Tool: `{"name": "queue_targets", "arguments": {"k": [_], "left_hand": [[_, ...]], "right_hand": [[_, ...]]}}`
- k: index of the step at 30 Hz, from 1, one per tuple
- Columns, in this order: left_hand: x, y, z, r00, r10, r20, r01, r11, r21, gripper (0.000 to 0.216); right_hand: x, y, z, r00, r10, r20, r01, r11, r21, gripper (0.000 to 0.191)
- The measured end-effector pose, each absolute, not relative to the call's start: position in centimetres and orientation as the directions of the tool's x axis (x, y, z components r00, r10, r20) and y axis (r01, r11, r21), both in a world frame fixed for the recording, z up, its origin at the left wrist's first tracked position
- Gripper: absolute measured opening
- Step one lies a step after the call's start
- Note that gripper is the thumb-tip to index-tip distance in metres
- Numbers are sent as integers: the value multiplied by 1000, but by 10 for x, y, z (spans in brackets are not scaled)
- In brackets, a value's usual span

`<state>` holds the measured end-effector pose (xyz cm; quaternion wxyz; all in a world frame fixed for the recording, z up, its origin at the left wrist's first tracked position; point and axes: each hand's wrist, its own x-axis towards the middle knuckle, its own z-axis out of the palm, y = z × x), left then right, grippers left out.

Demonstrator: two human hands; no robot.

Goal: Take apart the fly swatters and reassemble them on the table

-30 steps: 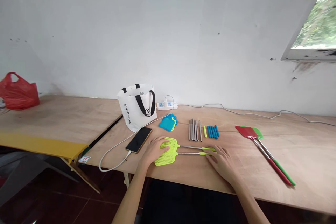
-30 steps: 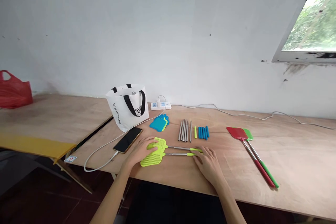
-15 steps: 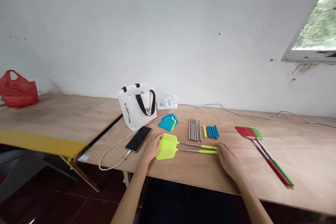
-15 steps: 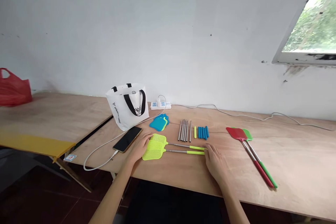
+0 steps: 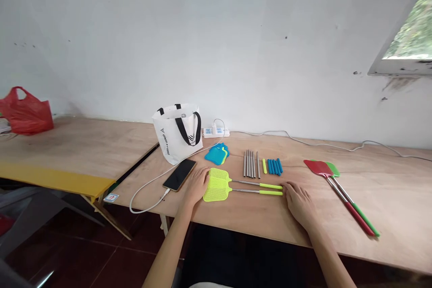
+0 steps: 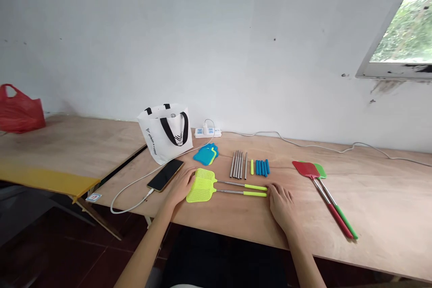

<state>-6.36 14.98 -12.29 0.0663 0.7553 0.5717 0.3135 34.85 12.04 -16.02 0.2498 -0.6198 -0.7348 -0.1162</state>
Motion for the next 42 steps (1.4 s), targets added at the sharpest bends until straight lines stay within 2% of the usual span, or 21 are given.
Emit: {"name": "queue_targets", "arguments": {"k": [4, 19, 42], "left_hand": [[-64, 150, -125, 90, 917, 388, 828, -285, 483, 34], [-64, 153, -133, 148, 891, 430, 860, -330, 389, 30], [-64, 153, -132, 138, 886, 442, 859, -329, 391, 31]], "right_hand": [[350, 121, -162, -106, 854, 510, 970, 202, -137, 38], [351, 122, -163, -106, 846, 523, 967, 210, -143, 40], [347, 120, -159, -87, 859, 504, 967, 195, -165, 40]]}}
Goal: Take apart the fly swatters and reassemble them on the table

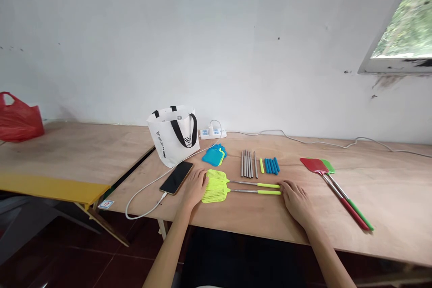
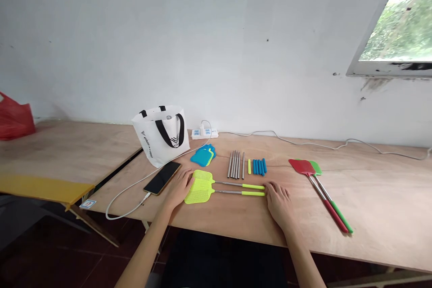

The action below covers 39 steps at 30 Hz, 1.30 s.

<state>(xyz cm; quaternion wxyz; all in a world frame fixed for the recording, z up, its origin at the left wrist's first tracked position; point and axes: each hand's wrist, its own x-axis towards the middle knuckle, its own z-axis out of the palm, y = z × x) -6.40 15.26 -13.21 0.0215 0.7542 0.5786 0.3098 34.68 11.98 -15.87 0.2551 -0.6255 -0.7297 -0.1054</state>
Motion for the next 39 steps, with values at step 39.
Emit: {"name": "queue_targets", "arguments": {"k": [39], "left_hand": [[-65, 155, -134, 145, 888, 436, 862, -330, 386, 32]], "right_hand": [[347, 122, -162, -83, 869, 488, 973, 177, -148, 37]]}}
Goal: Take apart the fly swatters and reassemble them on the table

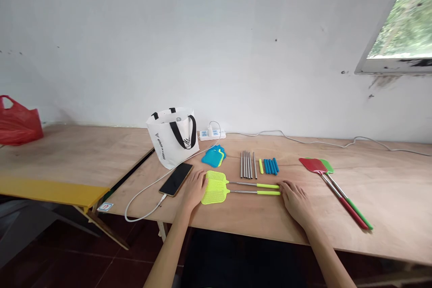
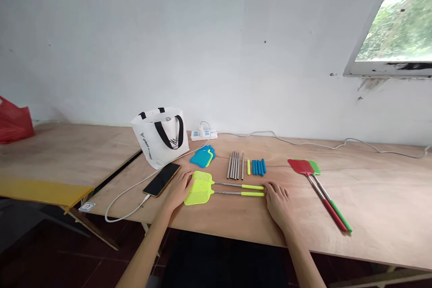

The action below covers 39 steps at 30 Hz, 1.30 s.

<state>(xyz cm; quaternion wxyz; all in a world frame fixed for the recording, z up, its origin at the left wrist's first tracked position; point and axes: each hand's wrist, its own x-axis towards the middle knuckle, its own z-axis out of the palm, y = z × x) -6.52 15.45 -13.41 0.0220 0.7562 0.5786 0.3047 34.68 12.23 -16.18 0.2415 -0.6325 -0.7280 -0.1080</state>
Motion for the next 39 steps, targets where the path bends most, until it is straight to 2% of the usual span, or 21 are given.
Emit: {"name": "queue_targets", "arguments": {"k": [39], "left_hand": [[-67, 156, -135, 146, 874, 463, 851, -349, 392, 32]], "right_hand": [[347, 122, -161, -91, 865, 493, 969, 191, -156, 40]]}}
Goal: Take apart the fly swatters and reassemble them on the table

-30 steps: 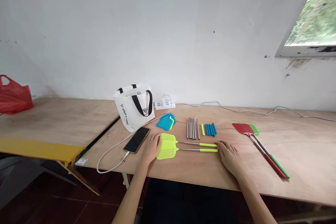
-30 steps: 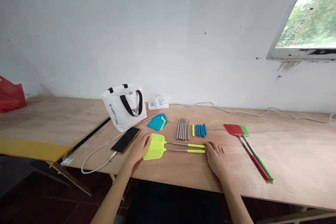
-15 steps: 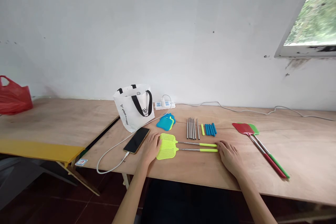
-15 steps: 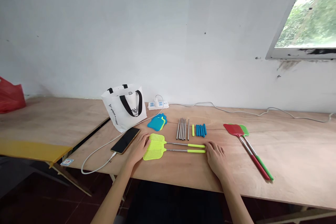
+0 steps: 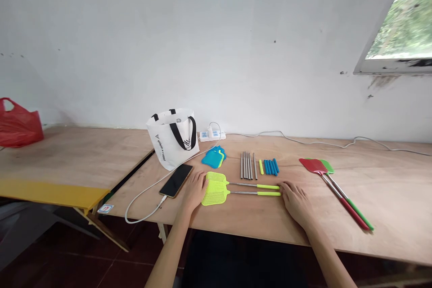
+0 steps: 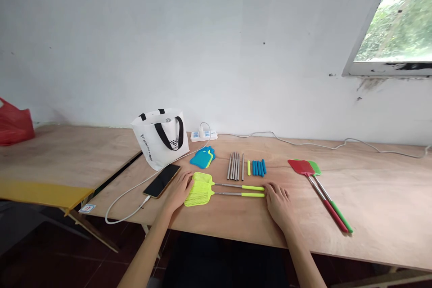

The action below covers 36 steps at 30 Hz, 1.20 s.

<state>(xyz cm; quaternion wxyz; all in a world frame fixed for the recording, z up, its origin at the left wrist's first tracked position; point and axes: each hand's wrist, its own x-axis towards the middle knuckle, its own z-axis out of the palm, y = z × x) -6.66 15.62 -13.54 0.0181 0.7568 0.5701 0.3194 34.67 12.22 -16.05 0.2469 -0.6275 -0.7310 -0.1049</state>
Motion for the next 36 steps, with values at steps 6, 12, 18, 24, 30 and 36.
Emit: {"name": "queue_targets", "arguments": {"k": [6, 12, 18, 24, 30, 36], "left_hand": [[-66, 156, -134, 142, 884, 446, 854, -337, 397, 33], [-66, 155, -130, 127, 904, 408, 827, -323, 460, 36], [-67, 157, -127, 96, 926, 364, 737, -312, 600, 43], [-64, 153, -114, 97, 943, 319, 587, -313, 747, 44], [-52, 142, -94, 108, 936, 335, 331, -352, 876, 59], [-42, 131, -74, 19, 901, 434, 311, -418, 853, 67]], "right_hand": [[346, 121, -157, -68, 893, 445, 959, 181, -216, 42], [347, 122, -150, -24, 916, 400, 904, 191, -383, 38], [344, 120, -140, 7, 923, 384, 768, 241, -594, 35], [331, 113, -118, 130, 930, 343, 427, 260, -866, 47], [326, 102, -101, 267, 905, 331, 214, 279, -936, 49], [313, 96, -94, 372, 875, 310, -30, 346, -938, 41]]}}
